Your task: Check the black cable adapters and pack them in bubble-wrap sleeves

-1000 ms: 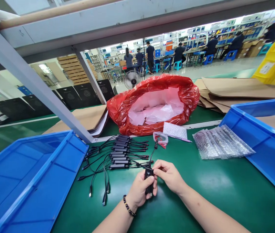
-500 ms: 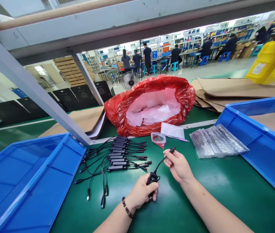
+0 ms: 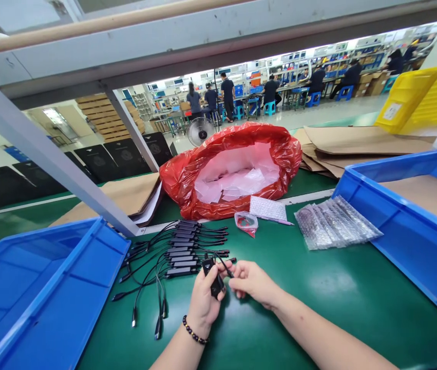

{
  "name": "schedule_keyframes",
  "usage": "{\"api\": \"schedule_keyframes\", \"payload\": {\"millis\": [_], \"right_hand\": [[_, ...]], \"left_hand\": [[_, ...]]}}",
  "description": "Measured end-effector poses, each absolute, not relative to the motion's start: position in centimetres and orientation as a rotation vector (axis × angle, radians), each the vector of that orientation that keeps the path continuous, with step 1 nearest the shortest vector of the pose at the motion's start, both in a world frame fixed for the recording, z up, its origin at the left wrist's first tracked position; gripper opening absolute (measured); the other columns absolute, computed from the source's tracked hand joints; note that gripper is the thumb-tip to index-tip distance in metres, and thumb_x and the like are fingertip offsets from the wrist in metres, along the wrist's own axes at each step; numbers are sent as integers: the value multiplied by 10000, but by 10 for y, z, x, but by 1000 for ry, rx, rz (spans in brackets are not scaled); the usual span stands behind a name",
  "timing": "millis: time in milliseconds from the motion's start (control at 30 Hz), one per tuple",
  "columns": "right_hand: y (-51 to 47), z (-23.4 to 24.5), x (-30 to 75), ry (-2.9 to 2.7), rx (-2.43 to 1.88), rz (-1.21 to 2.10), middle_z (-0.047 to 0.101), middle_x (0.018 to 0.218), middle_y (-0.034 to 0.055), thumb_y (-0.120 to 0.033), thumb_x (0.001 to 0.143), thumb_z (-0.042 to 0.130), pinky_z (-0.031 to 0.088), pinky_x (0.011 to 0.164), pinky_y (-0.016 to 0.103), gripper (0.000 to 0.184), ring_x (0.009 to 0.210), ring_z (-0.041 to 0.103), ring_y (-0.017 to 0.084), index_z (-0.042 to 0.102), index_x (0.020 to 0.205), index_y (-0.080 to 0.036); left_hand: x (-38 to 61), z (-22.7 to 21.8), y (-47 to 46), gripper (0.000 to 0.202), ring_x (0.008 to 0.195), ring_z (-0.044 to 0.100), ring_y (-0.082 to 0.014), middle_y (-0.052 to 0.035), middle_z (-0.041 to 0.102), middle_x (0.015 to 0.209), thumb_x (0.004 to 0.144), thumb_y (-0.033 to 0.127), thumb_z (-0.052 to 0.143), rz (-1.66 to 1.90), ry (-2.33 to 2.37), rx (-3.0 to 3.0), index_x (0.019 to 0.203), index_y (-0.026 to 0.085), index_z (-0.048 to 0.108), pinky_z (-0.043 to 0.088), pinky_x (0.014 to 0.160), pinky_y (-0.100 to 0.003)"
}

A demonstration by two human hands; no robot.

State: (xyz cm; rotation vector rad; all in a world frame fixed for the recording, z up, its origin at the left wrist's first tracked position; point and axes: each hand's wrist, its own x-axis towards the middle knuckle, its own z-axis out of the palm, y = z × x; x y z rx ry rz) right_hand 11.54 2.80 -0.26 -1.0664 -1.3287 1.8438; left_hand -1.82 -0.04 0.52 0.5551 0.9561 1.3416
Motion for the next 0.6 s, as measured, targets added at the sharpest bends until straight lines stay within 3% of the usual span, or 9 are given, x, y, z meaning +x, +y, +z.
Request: {"api": "schedule_keyframes", "payload": {"millis": [133,233,300,400,467,600], "right_hand": [[21,-7,112,-1407,-845,1915,497,645,-63,-319,555,761,354,478,158,391,543,461,52,487,789,-169],[19,-5,115,-1360,-793,1999,522,831,-14,-447,596,710,353,403,166,507,511,482,58,503,991,-206],[19,-2,115,-1385,-864,1924,527,868,16,-482,628,671,354,381,182,376,505,486,69,574,823,-176],[21,1,115,-1430,-876,1630,545,745,22,-418,665,671,415,517,229,336,592,495,103,544,524,-141],[23,0,115,-1425,-826,1517,543,660,18,-394,696,659,411,592,249,344,618,487,116,541,490,-145],[26,-4,116,-1407,-767,1511,547,622,19,-418,728,632,391,588,256,366,602,477,122,541,496,-150]], "left_hand": [[-12,-1,-5,288,379,426,-37,45,540,538,689,392,648,1246,982,640,773,154,509,219,300,-127],[-2,-6,-10,326,320,424,-51,56,530,476,687,407,633,980,997,829,856,152,520,185,272,-141],[3,-7,-12,294,288,415,-53,44,528,433,681,407,616,822,980,919,770,135,546,174,265,-155],[7,-3,-13,215,287,411,-40,26,531,411,616,315,635,715,984,959,571,127,541,175,280,-162],[6,-1,-13,143,317,465,-58,14,562,438,566,238,632,636,987,953,556,127,543,173,279,-163],[2,-5,-14,104,409,577,-117,-15,606,508,557,208,593,596,977,884,606,125,553,226,265,-156]]}}
